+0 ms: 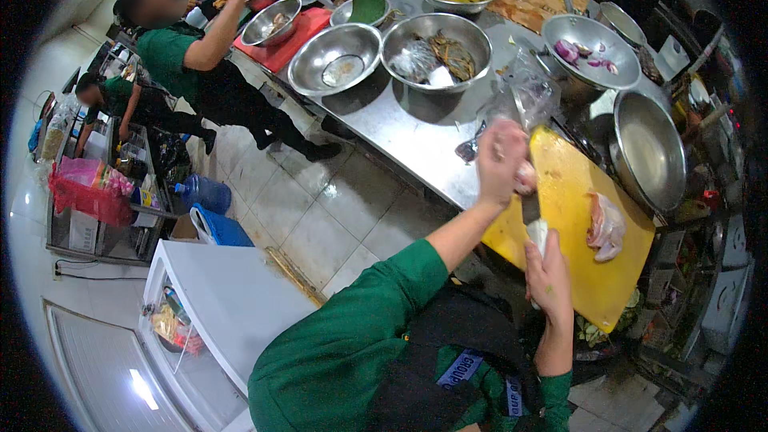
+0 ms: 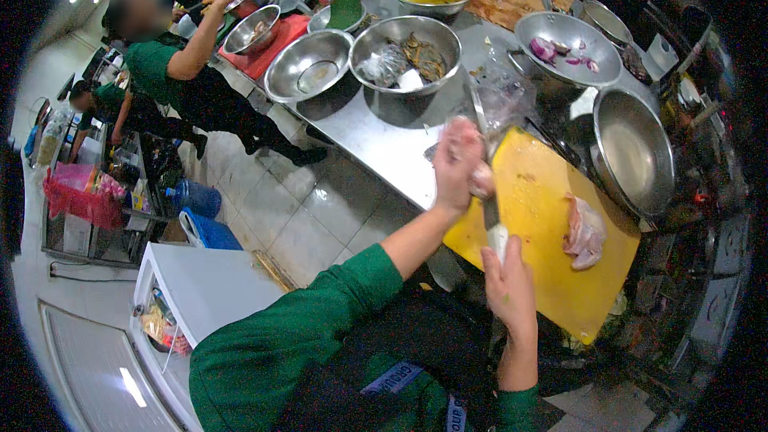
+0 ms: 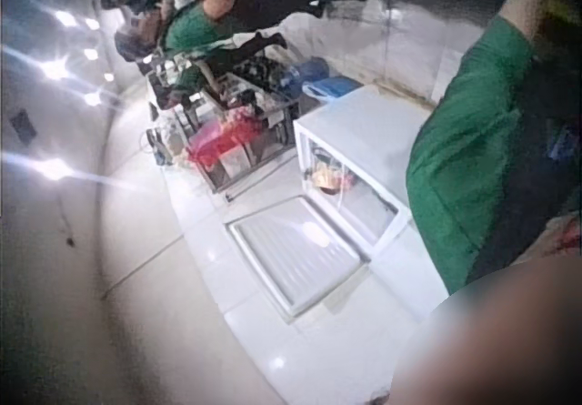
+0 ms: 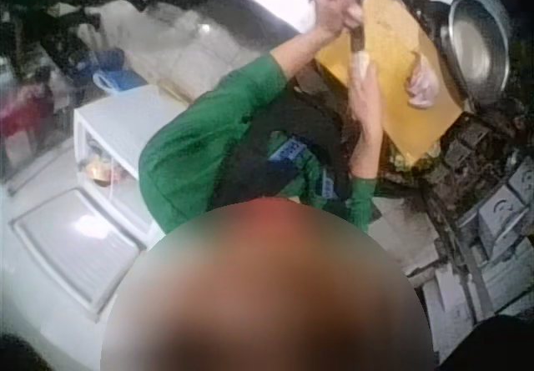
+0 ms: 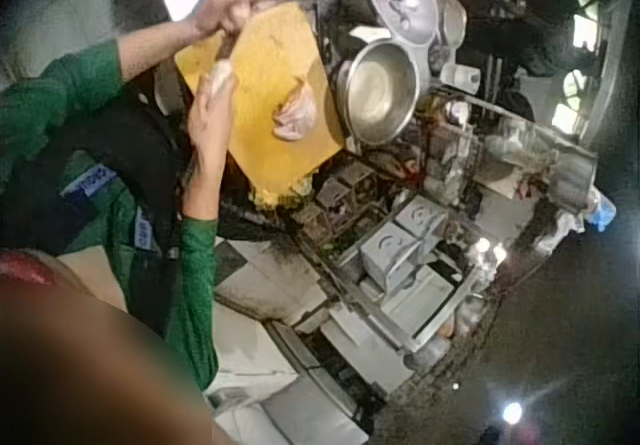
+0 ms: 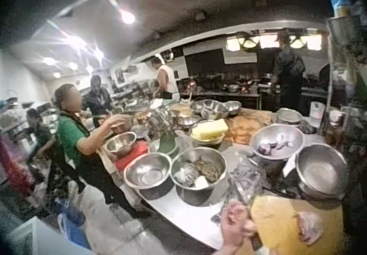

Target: The person retrieves a whole chicken from a freezer, places it on a cutting board, and cuts it into pieces with a knife. They then retrieve a whole fish and a packet of sausages, placing them on the board and into a bowl respectively.

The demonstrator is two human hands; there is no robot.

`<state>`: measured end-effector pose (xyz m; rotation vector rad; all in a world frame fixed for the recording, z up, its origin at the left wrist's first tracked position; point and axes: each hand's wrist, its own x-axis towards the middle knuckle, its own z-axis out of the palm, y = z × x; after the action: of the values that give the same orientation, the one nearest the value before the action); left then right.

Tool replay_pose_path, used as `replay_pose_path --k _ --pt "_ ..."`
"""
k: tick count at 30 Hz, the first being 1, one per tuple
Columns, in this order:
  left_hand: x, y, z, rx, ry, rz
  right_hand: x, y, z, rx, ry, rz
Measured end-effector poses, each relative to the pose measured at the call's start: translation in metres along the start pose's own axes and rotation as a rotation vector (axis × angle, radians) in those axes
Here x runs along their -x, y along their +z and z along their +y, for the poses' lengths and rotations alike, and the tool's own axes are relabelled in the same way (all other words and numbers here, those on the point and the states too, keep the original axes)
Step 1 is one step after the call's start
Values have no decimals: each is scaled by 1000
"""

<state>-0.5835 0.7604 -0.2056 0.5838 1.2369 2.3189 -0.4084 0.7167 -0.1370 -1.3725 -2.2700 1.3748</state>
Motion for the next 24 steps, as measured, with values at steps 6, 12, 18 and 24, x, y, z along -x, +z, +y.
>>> replay_pose_path --k 6,12,18,24 --pt "-172 -130 87 460 227 193 -52 52 -103 115 -390 45" --pt "-297 -263 136 -6 25 64 -55 47 -68 -270 -148 38" --pt "-288 -209 122 -418 232 -1 47 13 22 -705 154 347" --pt "-113 30 -1 -581 442 -1259 146 -3 74 -897 183 1034"
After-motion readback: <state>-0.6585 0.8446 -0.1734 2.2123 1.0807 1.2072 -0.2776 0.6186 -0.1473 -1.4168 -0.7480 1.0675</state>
